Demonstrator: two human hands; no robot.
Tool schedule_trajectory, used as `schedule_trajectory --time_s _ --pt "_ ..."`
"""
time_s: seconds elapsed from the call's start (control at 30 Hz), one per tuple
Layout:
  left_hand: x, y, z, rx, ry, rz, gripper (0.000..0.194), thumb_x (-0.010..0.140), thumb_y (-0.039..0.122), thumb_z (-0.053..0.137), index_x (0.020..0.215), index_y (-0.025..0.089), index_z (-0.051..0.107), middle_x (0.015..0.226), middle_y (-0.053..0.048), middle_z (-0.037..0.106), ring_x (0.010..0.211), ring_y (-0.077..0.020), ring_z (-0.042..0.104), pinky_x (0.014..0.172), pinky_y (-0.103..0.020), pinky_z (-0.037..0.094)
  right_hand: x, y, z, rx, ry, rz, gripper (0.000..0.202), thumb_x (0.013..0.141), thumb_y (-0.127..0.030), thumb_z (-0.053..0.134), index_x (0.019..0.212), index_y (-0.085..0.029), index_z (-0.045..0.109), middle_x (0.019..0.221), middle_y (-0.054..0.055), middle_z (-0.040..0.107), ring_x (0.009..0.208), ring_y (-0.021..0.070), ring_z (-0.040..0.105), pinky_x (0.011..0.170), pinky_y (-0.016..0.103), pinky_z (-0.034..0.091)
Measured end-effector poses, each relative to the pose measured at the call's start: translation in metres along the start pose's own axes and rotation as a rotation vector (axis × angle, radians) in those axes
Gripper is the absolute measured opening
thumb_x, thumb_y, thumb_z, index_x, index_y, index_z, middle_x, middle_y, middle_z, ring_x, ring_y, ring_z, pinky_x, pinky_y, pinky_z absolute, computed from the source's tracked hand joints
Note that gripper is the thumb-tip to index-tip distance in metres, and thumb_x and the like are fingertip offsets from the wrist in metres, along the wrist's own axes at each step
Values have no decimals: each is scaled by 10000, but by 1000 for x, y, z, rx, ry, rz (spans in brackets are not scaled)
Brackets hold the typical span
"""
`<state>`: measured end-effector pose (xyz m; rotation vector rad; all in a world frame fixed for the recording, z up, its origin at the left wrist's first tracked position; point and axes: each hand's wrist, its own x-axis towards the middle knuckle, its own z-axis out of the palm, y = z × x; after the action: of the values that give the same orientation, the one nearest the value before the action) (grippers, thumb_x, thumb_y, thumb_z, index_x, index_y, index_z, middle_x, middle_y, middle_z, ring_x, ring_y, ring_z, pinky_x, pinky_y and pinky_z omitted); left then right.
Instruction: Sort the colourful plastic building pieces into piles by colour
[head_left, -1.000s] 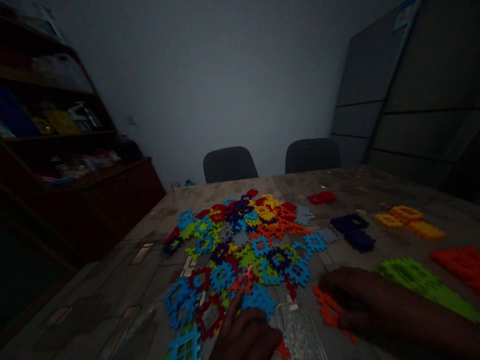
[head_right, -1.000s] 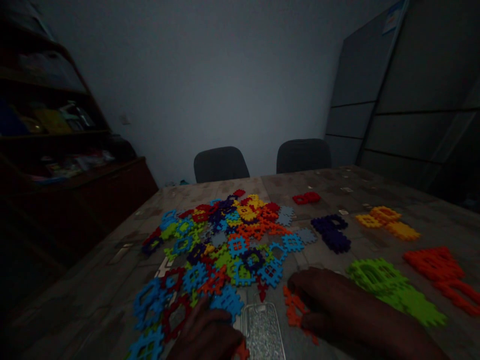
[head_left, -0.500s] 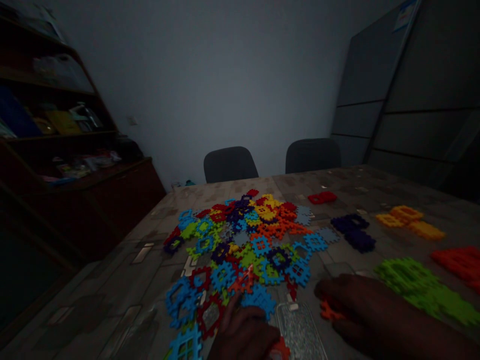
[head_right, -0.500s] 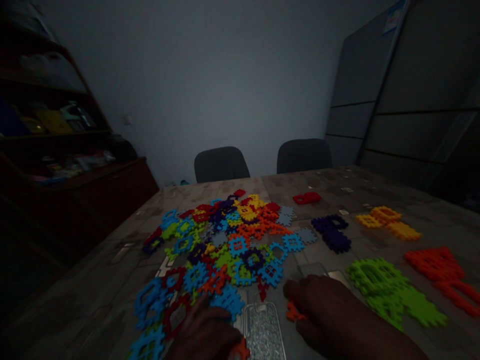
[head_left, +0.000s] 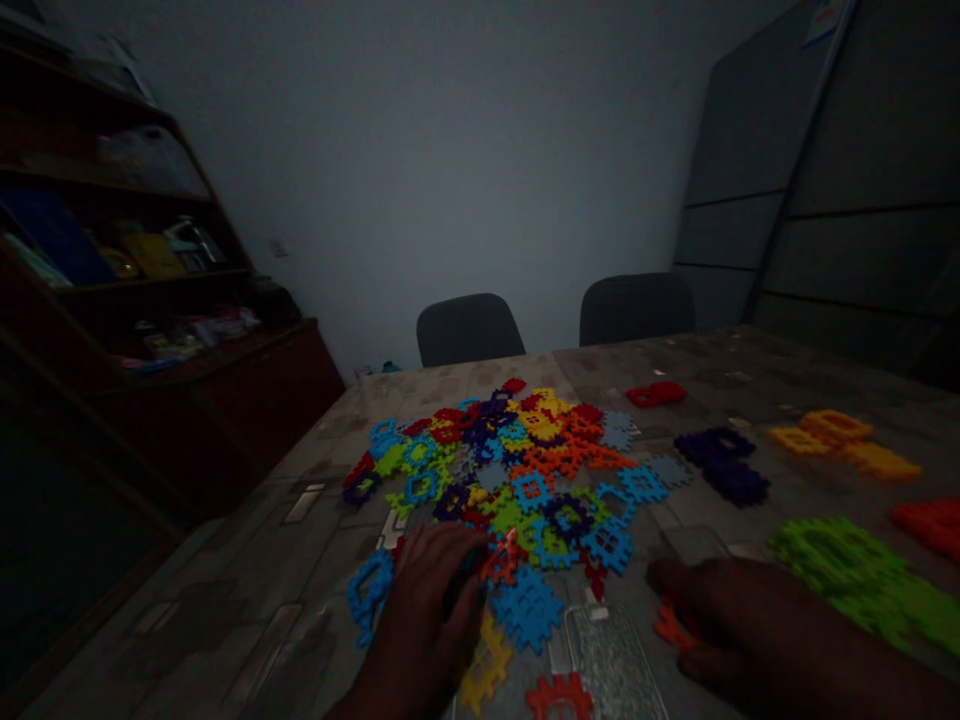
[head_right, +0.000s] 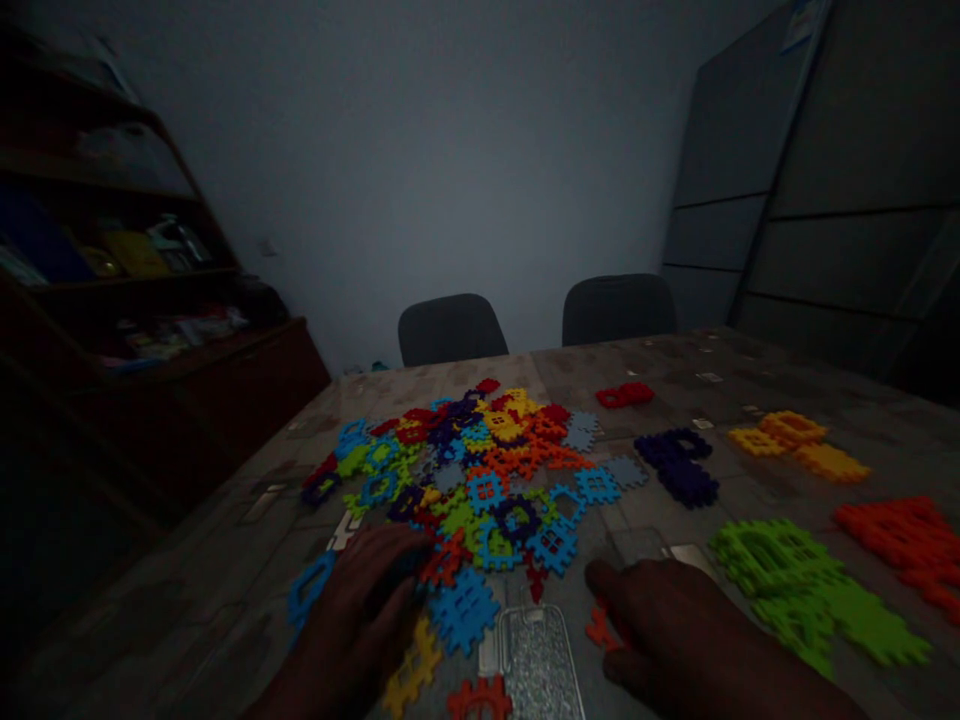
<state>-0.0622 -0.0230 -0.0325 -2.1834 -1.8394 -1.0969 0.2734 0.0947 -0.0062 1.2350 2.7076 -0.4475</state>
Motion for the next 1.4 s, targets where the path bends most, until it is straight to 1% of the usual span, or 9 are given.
schedule_trajectory --time_s 0.23,0.37,0.57,0.7,0.83,0.93,1.07,1.23,1.4 --pt "1 -11 4 78 -146 16 348 907 142 695 1224 283 726 1253 -117 762 1193 -389 693 1081 -809 417 4 2 6 12 28 26 310 791 -196 699 1094 -250 737 856 106 763 762 318 709 613 321 283" --pt "2 -12 7 154 -162 104 335 919 104 704 1207 276 695 1229 -100 757 1181 -363 691 1109 -824 363 3 5 2 62 71 2 224 842 -260 699 1063 -282 727 869 81 762 767 308 704 624 334 309" --pt "10 -4 7 171 -13 235 190 1013 86 596 1091 234 687 1034 -40 782 1009 -287 720 1126 -750 353 9 4 -1 212 185 -70 165 994 -317 557 969 -271 713 929 77 777 766 259 724 645 350 467" --pt "14 18 3 -120 51 66 97 1033 191 648 979 246 707 932 -18 762 889 -250 712 933 -514 532 10 -9 -6 372 347 -218 276 1020 -354 547 1198 -304 752 1196 105 791 1036 294 754 876 423 566" --pt "12 43 5 -435 -2 3 168 1053 322 660 912 252 718 891 -11 750 852 -204 710 746 -326 547 7 -30 -10 561 358 -322 381 1017 -434 583 1340 -280 714 1312 124 765 1154 297 733 935 412 577" --pt "8 55 11 -556 -7 65 234 1077 427 639 946 260 737 886 -17 753 850 -190 710 760 -311 546 6 -46 -5 737 309 -316 392 971 -455 630 1292 -251 723 1148 99 804 985 254 754 822 349 575" --pt "3 59 17 -627 -65 142 202 1075 438 655 1029 264 748 909 -31 767 882 -195 722 777 -307 566 5 -56 0 985 237 -310 361 956 -589 626 967 -248 745 850 32 744 774 198 670 682 293 495" --pt "-7 51 23 -423 -115 207 130 1068 329 643 1150 240 689 1001 -50 769 963 -228 723 1024 -460 561 1 -24 -26 999 213 -201 473 991 -697 554 977 -256 722 902 35 698 856 219 647 759 328 504" --pt "-16 40 27 -184 -130 390 247 989 66 608 1155 236 678 1002 -18 796 963 -192 761 1214 -512 465 11 20 -46 747 85 -276 512 1036 -668 468 914 -226 696 903 58 704 858 222 657 779 343 503"
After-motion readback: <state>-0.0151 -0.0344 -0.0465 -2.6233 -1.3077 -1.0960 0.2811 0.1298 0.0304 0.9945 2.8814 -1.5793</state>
